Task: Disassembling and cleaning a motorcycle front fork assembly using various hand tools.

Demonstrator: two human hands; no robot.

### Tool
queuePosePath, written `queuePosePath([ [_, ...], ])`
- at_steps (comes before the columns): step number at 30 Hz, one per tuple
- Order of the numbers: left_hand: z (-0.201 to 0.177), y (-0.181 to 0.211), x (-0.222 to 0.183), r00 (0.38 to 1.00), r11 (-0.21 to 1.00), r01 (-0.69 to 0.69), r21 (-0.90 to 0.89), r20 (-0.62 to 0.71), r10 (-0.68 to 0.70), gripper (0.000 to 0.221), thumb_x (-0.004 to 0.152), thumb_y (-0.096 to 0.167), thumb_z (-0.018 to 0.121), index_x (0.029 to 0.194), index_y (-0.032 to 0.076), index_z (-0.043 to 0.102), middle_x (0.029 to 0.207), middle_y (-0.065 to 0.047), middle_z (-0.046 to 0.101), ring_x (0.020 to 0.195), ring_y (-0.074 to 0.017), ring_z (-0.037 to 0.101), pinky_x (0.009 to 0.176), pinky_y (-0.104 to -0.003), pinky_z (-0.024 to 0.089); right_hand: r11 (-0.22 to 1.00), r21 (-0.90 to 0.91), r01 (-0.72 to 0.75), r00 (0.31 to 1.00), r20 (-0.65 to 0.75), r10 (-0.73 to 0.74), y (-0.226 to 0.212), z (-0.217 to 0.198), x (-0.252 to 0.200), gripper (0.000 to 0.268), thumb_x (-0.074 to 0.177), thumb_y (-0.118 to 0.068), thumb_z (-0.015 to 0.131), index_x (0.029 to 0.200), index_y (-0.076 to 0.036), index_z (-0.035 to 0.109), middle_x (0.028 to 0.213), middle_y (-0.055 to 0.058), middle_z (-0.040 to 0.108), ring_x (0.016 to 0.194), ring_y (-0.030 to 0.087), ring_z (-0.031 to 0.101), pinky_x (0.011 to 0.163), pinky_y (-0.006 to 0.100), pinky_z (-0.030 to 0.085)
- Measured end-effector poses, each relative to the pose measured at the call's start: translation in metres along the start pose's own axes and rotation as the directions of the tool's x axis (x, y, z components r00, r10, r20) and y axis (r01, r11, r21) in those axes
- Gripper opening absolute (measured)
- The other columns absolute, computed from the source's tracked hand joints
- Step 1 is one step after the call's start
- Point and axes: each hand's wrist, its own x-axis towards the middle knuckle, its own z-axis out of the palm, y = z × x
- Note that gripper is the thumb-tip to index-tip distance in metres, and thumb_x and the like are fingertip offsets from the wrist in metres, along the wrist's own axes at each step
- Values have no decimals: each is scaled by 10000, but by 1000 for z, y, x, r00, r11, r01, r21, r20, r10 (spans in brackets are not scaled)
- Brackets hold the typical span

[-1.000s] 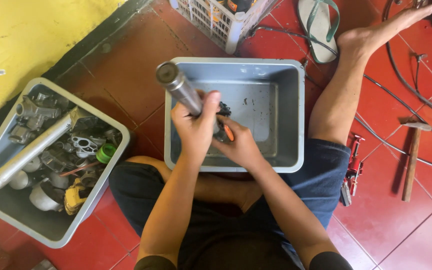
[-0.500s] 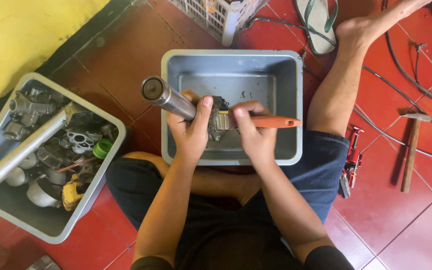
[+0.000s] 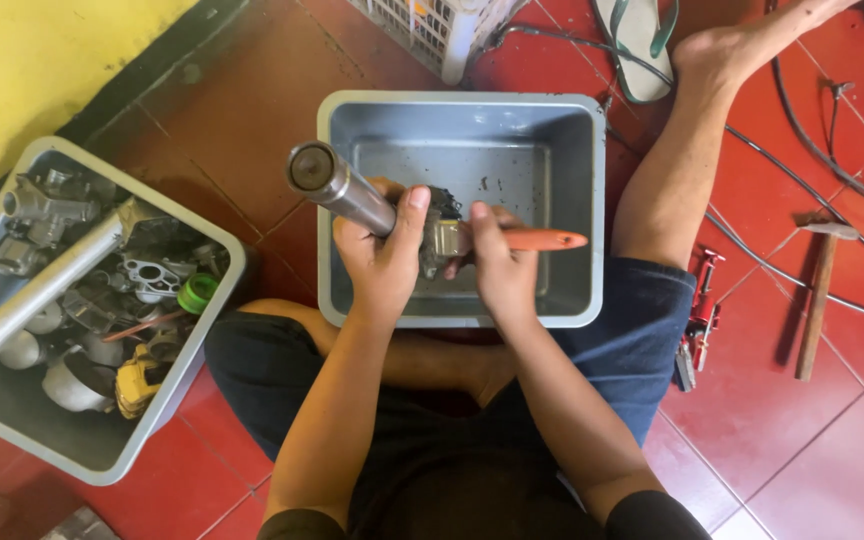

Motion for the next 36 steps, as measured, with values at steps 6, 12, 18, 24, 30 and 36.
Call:
queuePosePath([
  [6,1,-11,1,998,999,50,5,-36,-50,287,1025,119,652,752,100,564,625,-11,510,560,-90,422,580,-259,410,654,-746,-124,988,-31,153,35,-38,7,359,945,-335,714,690,-86,674,443,75,602,445,183,666,467,284,509],
  [12,10,1,2,999,999,34,27,-16,-34,251,1019,109,656,783,93,571,602,12,451,540,-76,389,596,-246,422,973,45,-227,974,26,226,31,-19,17,396,1027,-261,605,731,-4,550,560,181,576,465,338,683,418,403,580],
  [18,7,-1,-4,1000,997,3,83,-15,-2,238,981,132,707,799,75,563,628,-15,454,593,-98,432,605,-289,430,666,-716,210,978,156,-141,24,-33,9,376,996,-249,721,692,-45,633,495,126,541,471,218,605,431,303,398],
  [24,-1,-27,-6,998,999,-26,47,-60,28,184,926,150,776,907,61,616,682,-35,546,592,-129,558,594,-311,504,954,-292,62,978,207,0,12,-30,8,405,1033,-239,649,667,-72,601,554,88,598,532,168,581,534,279,481],
  [30,-16,-47,-1,986,992,-121,-48,-125,114,255,946,81,766,1021,37,527,828,-72,543,641,-218,688,612,-402,643,812,-553,187,968,245,-56,13,-38,2,277,1013,-221,690,768,-94,688,585,88,644,582,151,596,560,305,486],
  [36,-22,-54,2,974,989,-131,-62,-193,117,180,984,107,705,958,12,555,891,-95,570,691,-219,697,681,-432,647,747,-633,201,959,281,-20,44,-47,7,258,1011,-224,692,827,-43,700,657,184,668,632,295,677,614,383,507],
])
